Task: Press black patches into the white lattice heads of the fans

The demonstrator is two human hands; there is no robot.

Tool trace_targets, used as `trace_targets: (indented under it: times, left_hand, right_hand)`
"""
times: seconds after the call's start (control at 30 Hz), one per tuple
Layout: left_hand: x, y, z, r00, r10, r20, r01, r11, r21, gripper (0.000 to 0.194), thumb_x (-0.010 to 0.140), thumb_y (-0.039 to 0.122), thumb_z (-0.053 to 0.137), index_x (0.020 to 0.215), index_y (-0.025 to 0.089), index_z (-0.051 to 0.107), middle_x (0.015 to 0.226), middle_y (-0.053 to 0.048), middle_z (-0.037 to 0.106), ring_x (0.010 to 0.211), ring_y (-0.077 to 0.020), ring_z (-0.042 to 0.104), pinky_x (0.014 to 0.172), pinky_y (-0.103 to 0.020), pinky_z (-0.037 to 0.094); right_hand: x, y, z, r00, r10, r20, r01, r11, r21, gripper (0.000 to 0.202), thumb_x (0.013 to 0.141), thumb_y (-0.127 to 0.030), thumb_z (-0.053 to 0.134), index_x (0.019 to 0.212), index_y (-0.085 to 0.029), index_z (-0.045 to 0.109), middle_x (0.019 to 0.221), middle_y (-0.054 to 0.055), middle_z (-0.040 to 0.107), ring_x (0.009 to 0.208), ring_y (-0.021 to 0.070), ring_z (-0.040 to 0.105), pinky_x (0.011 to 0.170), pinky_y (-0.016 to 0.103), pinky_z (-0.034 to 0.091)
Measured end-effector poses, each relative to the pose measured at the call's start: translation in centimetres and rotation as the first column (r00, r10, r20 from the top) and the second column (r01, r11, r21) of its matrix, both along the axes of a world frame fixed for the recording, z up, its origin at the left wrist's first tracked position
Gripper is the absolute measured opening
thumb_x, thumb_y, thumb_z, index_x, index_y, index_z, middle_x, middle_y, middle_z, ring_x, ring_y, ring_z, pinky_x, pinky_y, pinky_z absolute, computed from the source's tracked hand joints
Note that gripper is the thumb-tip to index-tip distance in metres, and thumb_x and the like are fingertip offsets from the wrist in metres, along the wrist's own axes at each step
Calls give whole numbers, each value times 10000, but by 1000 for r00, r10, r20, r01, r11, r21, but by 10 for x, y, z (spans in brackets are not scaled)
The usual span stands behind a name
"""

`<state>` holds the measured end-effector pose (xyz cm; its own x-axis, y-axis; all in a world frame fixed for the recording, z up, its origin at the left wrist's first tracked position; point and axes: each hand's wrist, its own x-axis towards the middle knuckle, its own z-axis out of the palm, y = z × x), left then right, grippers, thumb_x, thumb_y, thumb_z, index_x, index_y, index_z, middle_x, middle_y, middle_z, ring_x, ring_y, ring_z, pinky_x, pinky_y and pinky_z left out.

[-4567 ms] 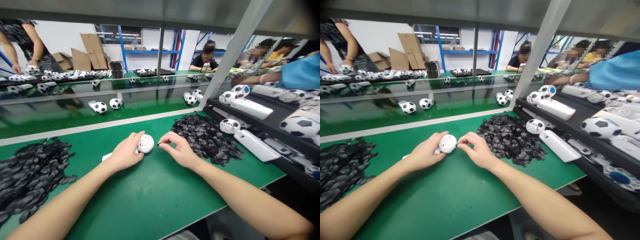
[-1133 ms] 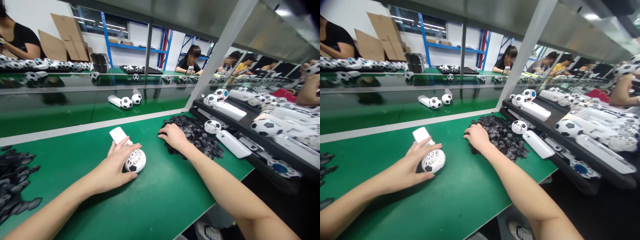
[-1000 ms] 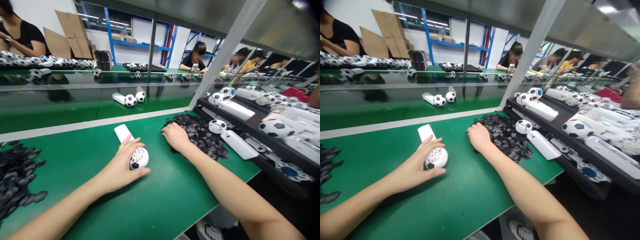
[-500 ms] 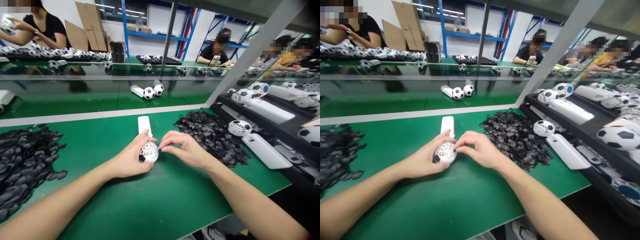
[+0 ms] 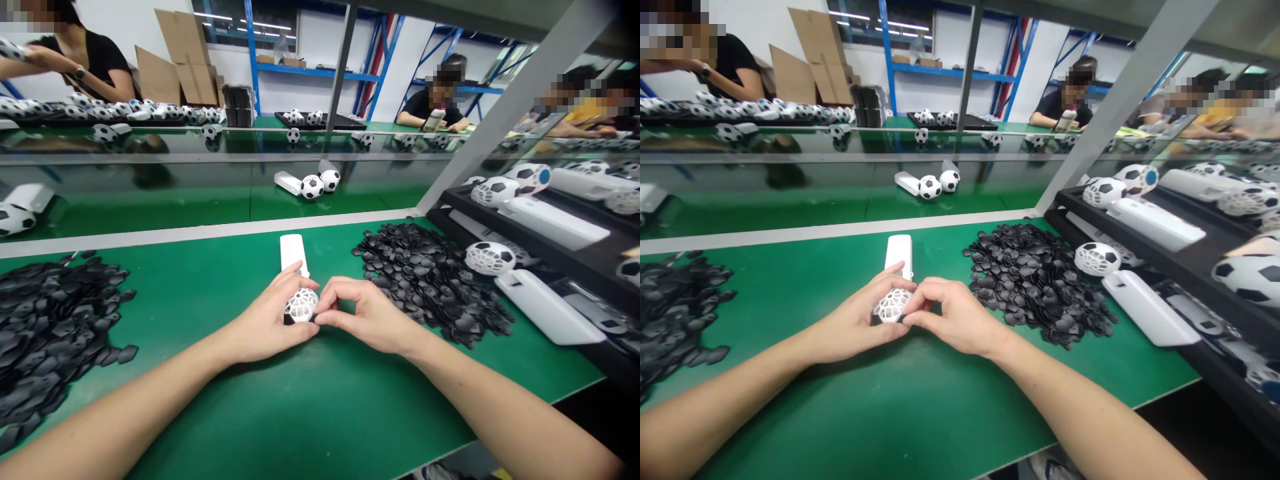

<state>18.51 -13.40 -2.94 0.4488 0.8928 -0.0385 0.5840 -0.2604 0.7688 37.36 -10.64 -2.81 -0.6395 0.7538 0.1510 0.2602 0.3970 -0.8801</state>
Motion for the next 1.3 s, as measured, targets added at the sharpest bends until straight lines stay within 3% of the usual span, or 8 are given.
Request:
trace_targets:
  times: [0.17,0.33,0.43,0.53,0.6,0.8,0.93,1.3]
  left_hand:
    - [2,0,-2,1000,-3,25,2,1000,25,392,714,231,572,1092,217,471,1392,-67,323,1350,-270,59,1058,-478,221]
    - [1,1,1,1000,-24,5,24,999,44,386,716,208,556,1093,229,473,1406,-63,298,1345,-266,110,1056,-464,230]
    - [1,1,1,999,-10,-33,11,999,32,403,709,236,569,1097,236,461,1435,-78,221,1325,-297,183,1037,-484,255]
    - [1,0,-3,999,23,-33,-21,998,60,421,710,333,603,1093,244,452,1392,-90,261,1313,-308,197,1031,-492,262]
    - [1,-1,-5,998,50,-32,-47,995,88,410,708,363,607,1076,254,463,1312,-85,319,1298,-310,206,1020,-490,284]
    - [-10,5,3,998,62,-17,-61,997,38,454,662,310,620,1082,249,458,1125,-59,383,1037,-256,466,853,-395,454]
    - [-17,12,8,998,60,-2,-60,998,3,462,664,210,562,1108,254,444,1137,-43,413,1015,-234,478,848,-371,436]
    - [-22,16,6,994,87,65,-83,995,-64,460,650,195,569,1095,252,467,1077,-14,462,833,-171,505,718,-296,418]
  right_hand:
    - [-4,-1,-4,999,-50,13,51,984,-169,129,708,-182,665,661,-158,547,654,-30,519,612,99,455,582,212,391]
    - [-4,3,-9,999,-40,23,42,993,-107,142,719,-217,665,677,-150,547,659,-38,527,586,82,454,542,186,378]
    - [9,29,-7,973,-116,198,94,989,114,116,803,-264,592,762,-157,572,719,-24,584,652,91,515,591,181,413]
    - [30,62,0,791,-466,396,261,843,471,89,839,-208,543,812,-163,614,815,12,620,777,124,541,717,221,416]
    - [41,79,1,703,-548,452,270,794,544,92,825,-196,559,806,-168,645,839,37,629,825,159,536,764,258,404]
    - [44,94,-10,615,-544,571,176,801,573,102,811,-214,583,857,-209,674,903,48,633,881,205,514,726,271,408]
    - [42,92,-8,610,-533,587,161,808,567,59,782,-178,610,826,-201,641,859,32,624,850,184,520,702,250,400]
    - [42,63,1,789,-218,575,62,959,278,87,804,-197,548,831,-216,629,724,-19,634,648,136,567,599,223,399]
